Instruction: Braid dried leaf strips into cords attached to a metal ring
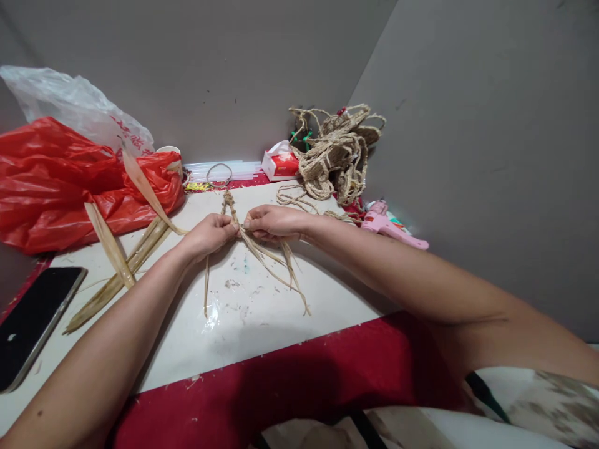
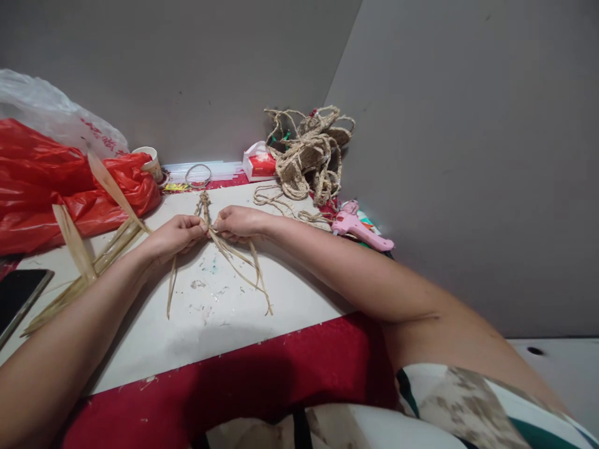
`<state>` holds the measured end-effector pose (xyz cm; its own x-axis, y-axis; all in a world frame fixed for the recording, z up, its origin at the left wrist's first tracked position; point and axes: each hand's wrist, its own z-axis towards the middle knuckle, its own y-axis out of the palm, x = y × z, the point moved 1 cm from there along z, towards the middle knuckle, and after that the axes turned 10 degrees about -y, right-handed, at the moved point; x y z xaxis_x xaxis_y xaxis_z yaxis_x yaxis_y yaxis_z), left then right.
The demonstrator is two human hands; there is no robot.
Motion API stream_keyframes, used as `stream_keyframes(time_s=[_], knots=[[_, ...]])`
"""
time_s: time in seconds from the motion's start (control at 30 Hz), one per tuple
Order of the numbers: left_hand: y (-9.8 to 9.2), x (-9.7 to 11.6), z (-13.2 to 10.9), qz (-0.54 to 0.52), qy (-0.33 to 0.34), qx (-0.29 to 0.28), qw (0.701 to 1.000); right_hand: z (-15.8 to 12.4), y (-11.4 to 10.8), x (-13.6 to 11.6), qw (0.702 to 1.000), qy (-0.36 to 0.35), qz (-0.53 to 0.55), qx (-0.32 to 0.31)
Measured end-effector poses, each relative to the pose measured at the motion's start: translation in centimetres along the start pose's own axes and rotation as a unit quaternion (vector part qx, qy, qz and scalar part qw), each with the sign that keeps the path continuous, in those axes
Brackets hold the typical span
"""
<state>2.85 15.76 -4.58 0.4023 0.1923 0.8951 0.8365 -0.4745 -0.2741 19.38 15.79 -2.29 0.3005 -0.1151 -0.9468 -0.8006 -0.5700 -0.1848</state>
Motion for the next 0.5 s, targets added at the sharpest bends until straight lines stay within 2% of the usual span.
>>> stream_keyframes(time_s=[0.13,0.2,0.27,0.4,0.5], knots=[[0.3,0.0,0.1,0.105,0.043,0.083,0.990,0.0,0.4,0.0,0.998,-0.020,-0.031,0.043],[0.6,0.1,0.1,0.106,0.037,0.109,0.988,0.1,0.8,0.1,0.997,-0.025,-0.018,0.071],[0.8,0.2,0.0,0.048,0.010,0.084,0.995,0.0,1.4,0.3,0.994,-0.024,0.011,0.105],[0.9,0.7,-0.3,-0.096,-0.055,-0.023,0.994,-0.2,2.4,0.8,0.983,-0.066,0.032,0.170],[0.9,1.3,-0.7,-0.139,-0.069,-0.035,0.987,-0.5,2.8,1.1,0.969,-0.112,-0.034,0.216]])
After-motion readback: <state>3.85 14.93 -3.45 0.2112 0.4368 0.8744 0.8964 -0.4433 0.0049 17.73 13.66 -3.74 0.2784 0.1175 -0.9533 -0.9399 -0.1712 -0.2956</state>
